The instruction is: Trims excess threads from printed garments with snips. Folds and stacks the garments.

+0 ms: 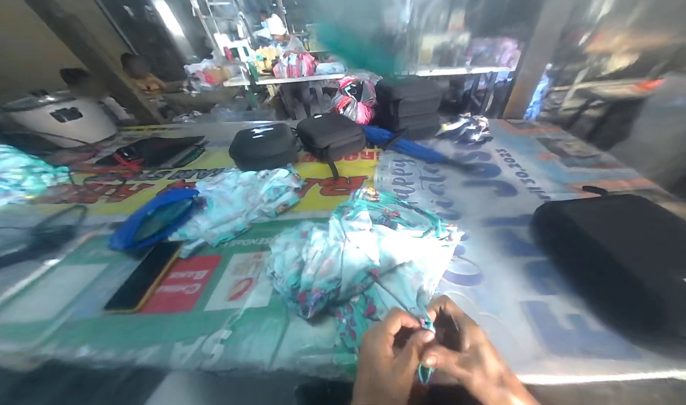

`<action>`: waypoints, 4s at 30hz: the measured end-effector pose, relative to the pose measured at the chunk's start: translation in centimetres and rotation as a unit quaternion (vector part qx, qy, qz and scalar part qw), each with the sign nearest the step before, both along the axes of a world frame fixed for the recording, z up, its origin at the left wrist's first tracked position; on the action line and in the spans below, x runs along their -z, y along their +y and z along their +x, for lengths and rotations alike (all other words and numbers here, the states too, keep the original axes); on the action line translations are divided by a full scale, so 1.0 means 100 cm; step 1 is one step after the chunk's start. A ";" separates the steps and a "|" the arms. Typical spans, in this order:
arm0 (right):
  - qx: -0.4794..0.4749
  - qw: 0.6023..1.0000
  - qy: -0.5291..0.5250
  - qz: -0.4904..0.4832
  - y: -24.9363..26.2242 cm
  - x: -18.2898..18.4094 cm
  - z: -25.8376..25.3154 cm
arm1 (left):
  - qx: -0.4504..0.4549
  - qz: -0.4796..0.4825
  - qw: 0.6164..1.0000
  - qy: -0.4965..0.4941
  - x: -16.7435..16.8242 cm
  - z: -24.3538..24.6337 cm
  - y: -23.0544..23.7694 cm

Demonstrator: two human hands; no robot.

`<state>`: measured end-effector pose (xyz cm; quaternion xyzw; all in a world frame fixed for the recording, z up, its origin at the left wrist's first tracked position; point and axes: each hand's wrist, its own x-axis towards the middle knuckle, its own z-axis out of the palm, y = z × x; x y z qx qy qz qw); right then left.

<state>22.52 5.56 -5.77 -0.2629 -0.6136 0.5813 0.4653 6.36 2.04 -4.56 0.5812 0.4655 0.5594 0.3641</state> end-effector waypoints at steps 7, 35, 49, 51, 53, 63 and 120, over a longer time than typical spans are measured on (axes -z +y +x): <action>0.096 0.988 -0.089 0.079 0.004 -0.006 0.023 | 0.069 0.002 0.998 0.004 0.000 -0.034 -0.009; -0.020 0.987 -0.156 -0.014 0.003 -0.005 0.001 | -0.033 0.223 0.911 0.345 0.043 -0.034 -0.027; -0.015 0.958 -0.179 0.222 0.001 0.012 0.004 | -0.051 0.231 0.939 0.251 0.042 -0.019 -0.023; -0.017 0.974 -0.142 0.175 0.000 0.014 0.005 | -0.052 0.198 0.951 0.232 0.045 -0.017 -0.017; -0.026 0.984 -0.121 0.125 -0.003 0.013 0.006 | -0.049 0.168 0.958 0.226 0.042 -0.018 -0.016; 0.048 0.940 -0.176 0.288 -0.014 0.014 0.004 | -0.031 0.180 0.931 0.315 0.030 -0.025 -0.015; 0.205 0.807 -0.368 0.413 -0.042 0.006 0.012 | -0.141 0.341 0.853 0.368 0.036 -0.025 -0.040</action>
